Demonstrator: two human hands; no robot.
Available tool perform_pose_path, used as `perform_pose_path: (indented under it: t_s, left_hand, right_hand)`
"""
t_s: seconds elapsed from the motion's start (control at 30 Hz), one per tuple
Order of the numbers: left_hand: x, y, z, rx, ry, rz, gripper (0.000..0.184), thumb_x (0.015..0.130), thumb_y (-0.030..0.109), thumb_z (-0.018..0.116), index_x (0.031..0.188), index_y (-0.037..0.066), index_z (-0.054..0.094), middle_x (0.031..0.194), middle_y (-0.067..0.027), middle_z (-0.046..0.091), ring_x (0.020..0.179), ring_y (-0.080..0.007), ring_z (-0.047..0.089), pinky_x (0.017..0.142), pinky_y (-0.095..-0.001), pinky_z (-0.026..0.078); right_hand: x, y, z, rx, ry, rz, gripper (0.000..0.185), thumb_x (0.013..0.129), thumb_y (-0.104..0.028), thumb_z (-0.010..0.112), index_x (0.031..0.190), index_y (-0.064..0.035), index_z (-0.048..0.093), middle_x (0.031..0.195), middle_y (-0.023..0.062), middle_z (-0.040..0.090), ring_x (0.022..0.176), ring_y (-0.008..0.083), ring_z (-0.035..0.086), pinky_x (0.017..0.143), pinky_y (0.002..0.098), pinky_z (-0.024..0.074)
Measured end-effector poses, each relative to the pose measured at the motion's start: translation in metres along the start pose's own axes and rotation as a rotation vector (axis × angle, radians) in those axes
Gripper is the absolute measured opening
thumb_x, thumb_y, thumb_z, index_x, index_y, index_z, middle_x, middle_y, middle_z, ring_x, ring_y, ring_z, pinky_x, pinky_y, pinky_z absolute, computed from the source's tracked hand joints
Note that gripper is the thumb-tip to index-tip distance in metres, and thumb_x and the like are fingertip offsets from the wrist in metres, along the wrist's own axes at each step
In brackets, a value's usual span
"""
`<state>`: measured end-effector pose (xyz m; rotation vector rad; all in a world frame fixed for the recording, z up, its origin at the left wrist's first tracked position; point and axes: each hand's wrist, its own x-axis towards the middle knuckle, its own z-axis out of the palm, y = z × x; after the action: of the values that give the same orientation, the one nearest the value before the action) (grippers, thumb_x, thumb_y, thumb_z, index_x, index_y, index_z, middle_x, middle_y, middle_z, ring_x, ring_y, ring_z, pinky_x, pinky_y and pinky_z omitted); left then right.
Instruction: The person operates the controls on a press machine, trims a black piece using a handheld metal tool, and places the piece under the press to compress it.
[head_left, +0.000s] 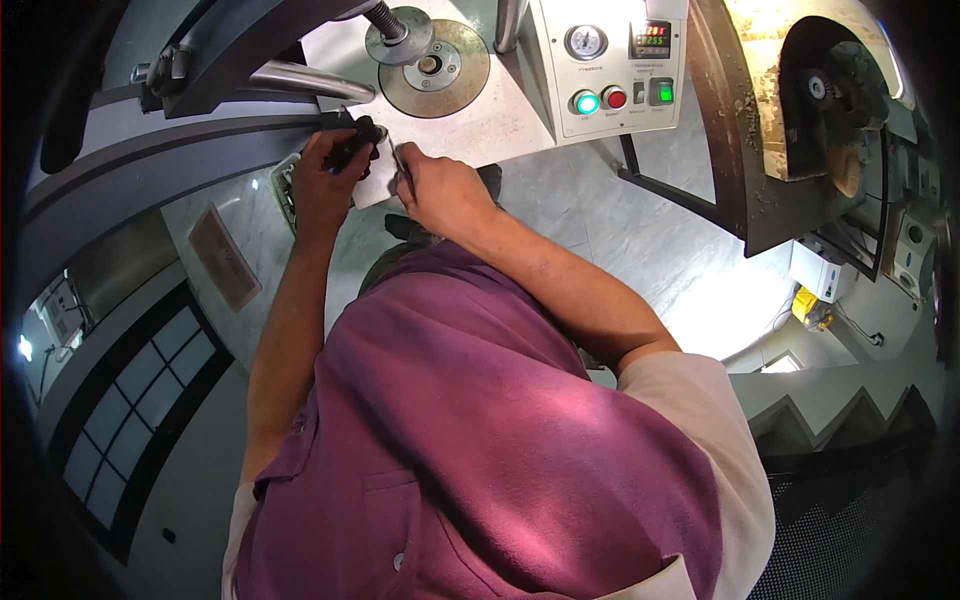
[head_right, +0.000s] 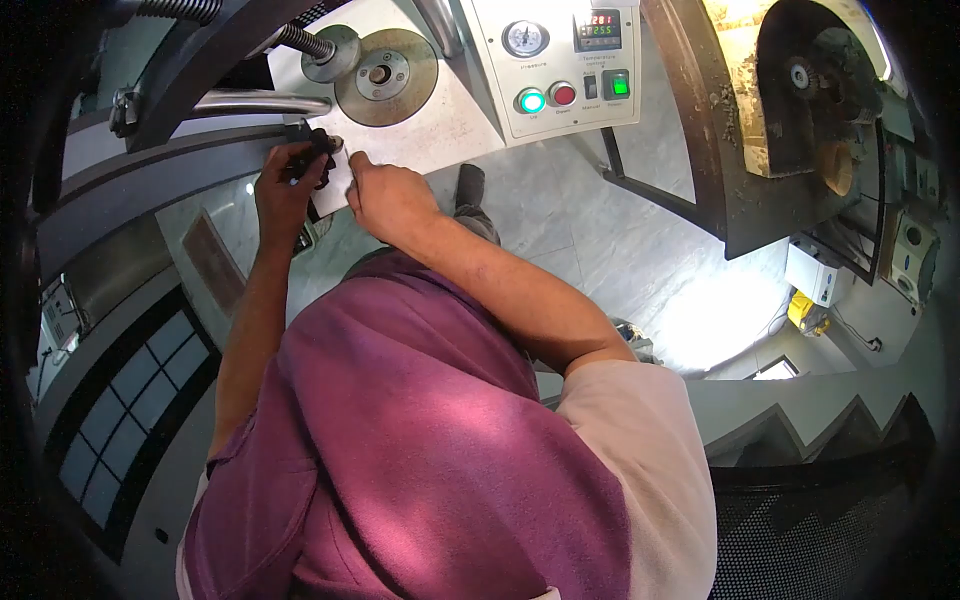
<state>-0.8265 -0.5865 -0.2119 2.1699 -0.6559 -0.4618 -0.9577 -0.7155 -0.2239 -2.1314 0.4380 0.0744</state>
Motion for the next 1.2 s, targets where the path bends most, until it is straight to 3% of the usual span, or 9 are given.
perform_pose_path:
  t_s: [0.27, 0.57, 0.83, 1.2]
  left_hand:
    - [0.001, -0.008, 0.000, -0.011, 0.035, 0.060, 0.026, 0.083, 0.013, 0.077, 0.104, 0.003, 0.066, 0.093, -0.0073, 0.063, 0.081, -0.0170, 0.067, 0.070, -0.0294, 0.052]
    - [-0.001, -0.001, 0.000, -0.069, 0.013, 0.001, 0.025, 0.083, 0.011, 0.076, 0.105, 0.003, 0.066, 0.095, -0.0065, 0.063, 0.084, -0.0159, 0.066, 0.073, -0.0285, 0.051]
    - [0.009, -0.009, -0.011, 0.023, -0.068, 0.134, 0.026, 0.081, 0.003, 0.074, 0.106, 0.004, 0.066, 0.102, -0.0054, 0.067, 0.092, -0.0170, 0.065, 0.086, -0.0296, 0.050]
    - [0.012, -0.012, -0.014, -0.097, -0.122, 0.103, 0.025, 0.081, -0.002, 0.071, 0.105, 0.004, 0.067, 0.105, -0.0040, 0.069, 0.098, -0.0158, 0.065, 0.088, -0.0283, 0.049]
  right_hand:
    - [0.000, -0.005, -0.001, -0.039, 0.017, 0.054, 0.029, 0.089, -0.020, 0.059, 0.108, -0.0003, 0.049, 0.074, 0.0221, 0.066, 0.072, 0.0429, 0.066, 0.066, 0.0544, 0.0519]
    - [0.000, 0.002, -0.009, -0.062, 0.028, -0.045, 0.027, 0.088, -0.021, 0.057, 0.106, -0.0008, 0.052, 0.075, 0.0216, 0.067, 0.072, 0.0408, 0.068, 0.065, 0.0524, 0.0531]
    - [0.005, 0.011, -0.013, -0.024, -0.048, -0.050, 0.029, 0.090, -0.026, 0.059, 0.111, -0.0069, 0.054, 0.081, 0.0186, 0.068, 0.078, 0.0415, 0.066, 0.070, 0.0525, 0.0514]
    - [0.005, 0.010, -0.014, -0.028, -0.063, -0.065, 0.033, 0.090, -0.027, 0.060, 0.116, -0.0065, 0.054, 0.083, 0.0201, 0.068, 0.079, 0.0421, 0.066, 0.070, 0.0524, 0.0514]
